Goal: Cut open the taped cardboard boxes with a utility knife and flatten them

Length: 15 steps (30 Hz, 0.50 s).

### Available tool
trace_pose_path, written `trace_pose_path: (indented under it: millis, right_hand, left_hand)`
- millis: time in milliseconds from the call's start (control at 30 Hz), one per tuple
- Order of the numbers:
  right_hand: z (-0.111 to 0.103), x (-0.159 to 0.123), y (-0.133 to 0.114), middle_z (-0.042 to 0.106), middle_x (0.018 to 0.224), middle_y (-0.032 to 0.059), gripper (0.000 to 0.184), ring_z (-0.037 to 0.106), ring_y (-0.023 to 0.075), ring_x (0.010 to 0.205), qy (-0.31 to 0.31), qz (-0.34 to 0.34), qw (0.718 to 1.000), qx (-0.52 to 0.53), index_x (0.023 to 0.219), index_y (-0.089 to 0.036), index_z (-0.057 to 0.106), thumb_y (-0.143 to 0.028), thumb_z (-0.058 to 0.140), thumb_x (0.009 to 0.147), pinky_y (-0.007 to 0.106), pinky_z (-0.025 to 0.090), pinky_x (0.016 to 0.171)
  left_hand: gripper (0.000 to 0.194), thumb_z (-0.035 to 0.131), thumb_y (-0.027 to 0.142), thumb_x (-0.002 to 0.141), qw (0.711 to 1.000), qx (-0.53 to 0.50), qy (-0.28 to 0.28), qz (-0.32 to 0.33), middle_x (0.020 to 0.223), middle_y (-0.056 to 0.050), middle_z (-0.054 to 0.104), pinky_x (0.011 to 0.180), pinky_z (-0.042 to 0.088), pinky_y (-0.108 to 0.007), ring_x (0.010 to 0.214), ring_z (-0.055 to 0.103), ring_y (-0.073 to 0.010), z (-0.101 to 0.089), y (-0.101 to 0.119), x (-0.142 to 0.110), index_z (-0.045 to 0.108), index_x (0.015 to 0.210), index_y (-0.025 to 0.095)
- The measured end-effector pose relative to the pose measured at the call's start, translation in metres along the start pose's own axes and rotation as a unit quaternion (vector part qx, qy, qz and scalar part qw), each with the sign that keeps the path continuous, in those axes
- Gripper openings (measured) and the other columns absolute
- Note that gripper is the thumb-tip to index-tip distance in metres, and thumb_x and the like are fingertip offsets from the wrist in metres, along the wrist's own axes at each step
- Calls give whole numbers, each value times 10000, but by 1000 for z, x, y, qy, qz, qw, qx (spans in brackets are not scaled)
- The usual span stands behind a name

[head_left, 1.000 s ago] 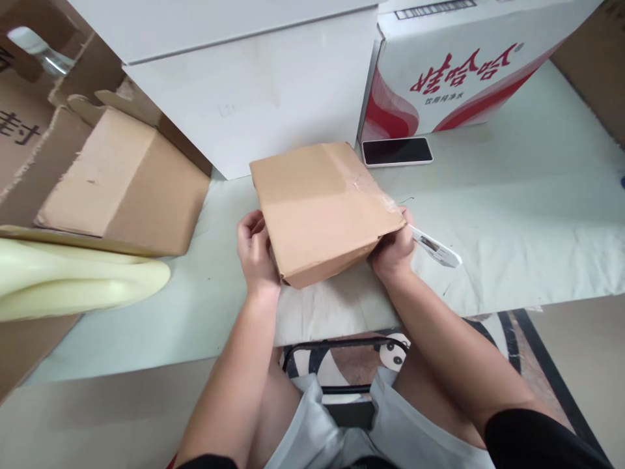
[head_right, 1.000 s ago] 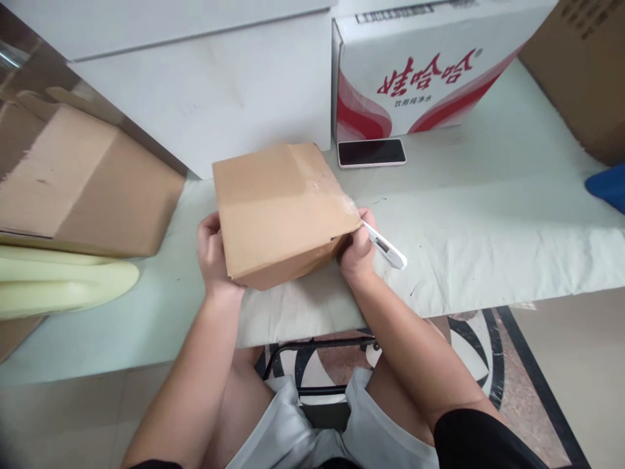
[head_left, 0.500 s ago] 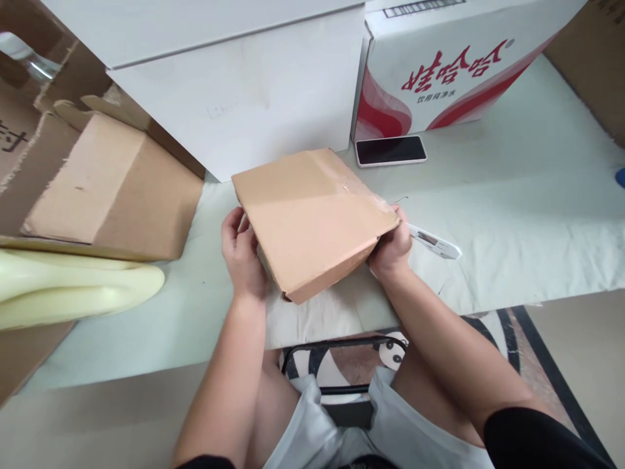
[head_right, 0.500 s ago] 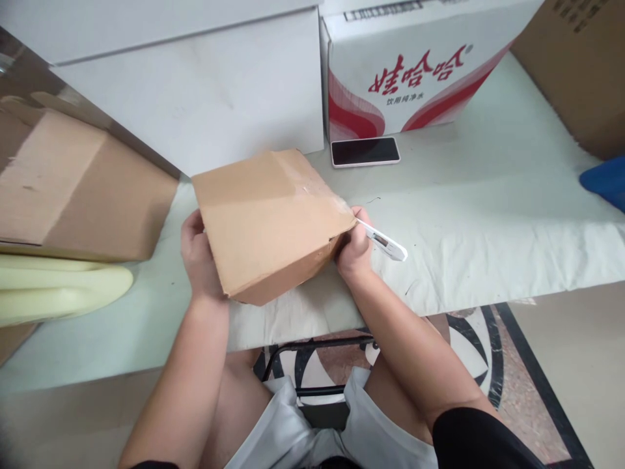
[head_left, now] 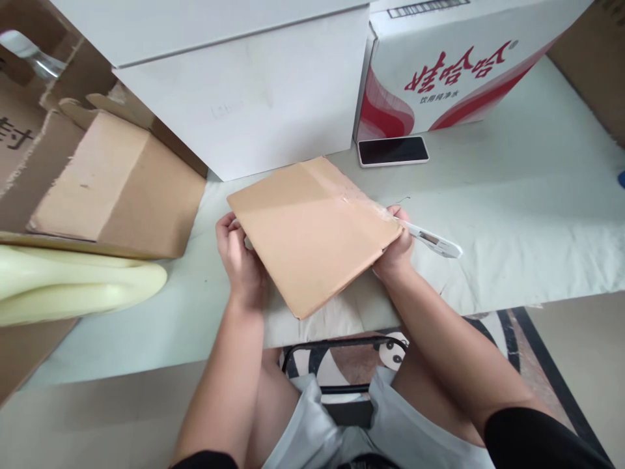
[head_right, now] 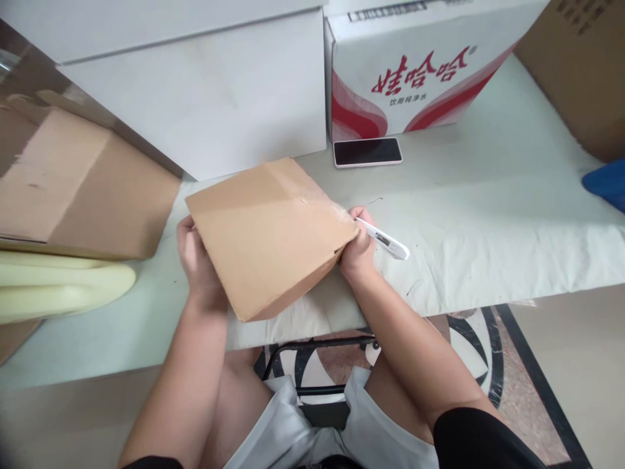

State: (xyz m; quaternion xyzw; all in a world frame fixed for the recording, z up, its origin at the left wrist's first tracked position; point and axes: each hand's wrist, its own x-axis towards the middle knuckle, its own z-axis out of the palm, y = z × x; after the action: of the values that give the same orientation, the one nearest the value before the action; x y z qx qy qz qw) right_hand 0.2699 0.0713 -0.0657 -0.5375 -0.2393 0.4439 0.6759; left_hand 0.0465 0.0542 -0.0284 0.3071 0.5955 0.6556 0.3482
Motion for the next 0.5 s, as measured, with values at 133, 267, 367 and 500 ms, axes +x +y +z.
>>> trace_pose_path:
  millis: [133, 267, 367, 500]
  right_hand:
    - [-1, -1, -2, 297, 633, -63, 281, 322, 137, 548, -12, -16, 999, -28, 768, -280, 350, -458, 561, 718, 274, 300, 511]
    - [0, -2, -7, 294, 627, -61, 242, 306, 149, 550, 23, -18, 999, -31, 775, -286, 356, -400, 542, 669, 278, 278, 499]
    - [0, -1, -10, 284, 626, -62, 220, 283, 147, 546, 34, -9, 999, -30, 773, -285, 357, -378, 523, 663, 277, 259, 501]
    - [0, 1, -10, 265, 635, -69, 213, 291, 147, 536, 39, -1, 999, -26, 795, -289, 348, -376, 520, 704, 284, 269, 508]
  left_hand:
    - [272, 729, 454, 895, 999, -25, -14, 45, 869, -16, 602, 658, 463, -284, 758, 562, -155, -3, -6, 5, 646, 971, 207]
    - [200, 741, 385, 842, 998, -47, -24, 30, 759, 1, 531, 605, 433, -257, 676, 503, -130, -5, -3, 11, 662, 856, 202]
    - [119, 715, 300, 816, 998, -42, -26, 25, 768, -6, 571, 572, 408, -230, 672, 493, -116, -3, 1, 12, 671, 821, 189]
    - [68, 657, 244, 786, 999, -23, 6, 22, 802, -13, 636, 572, 412, -230, 700, 515, -125, 0, 2, 11, 679, 813, 185]
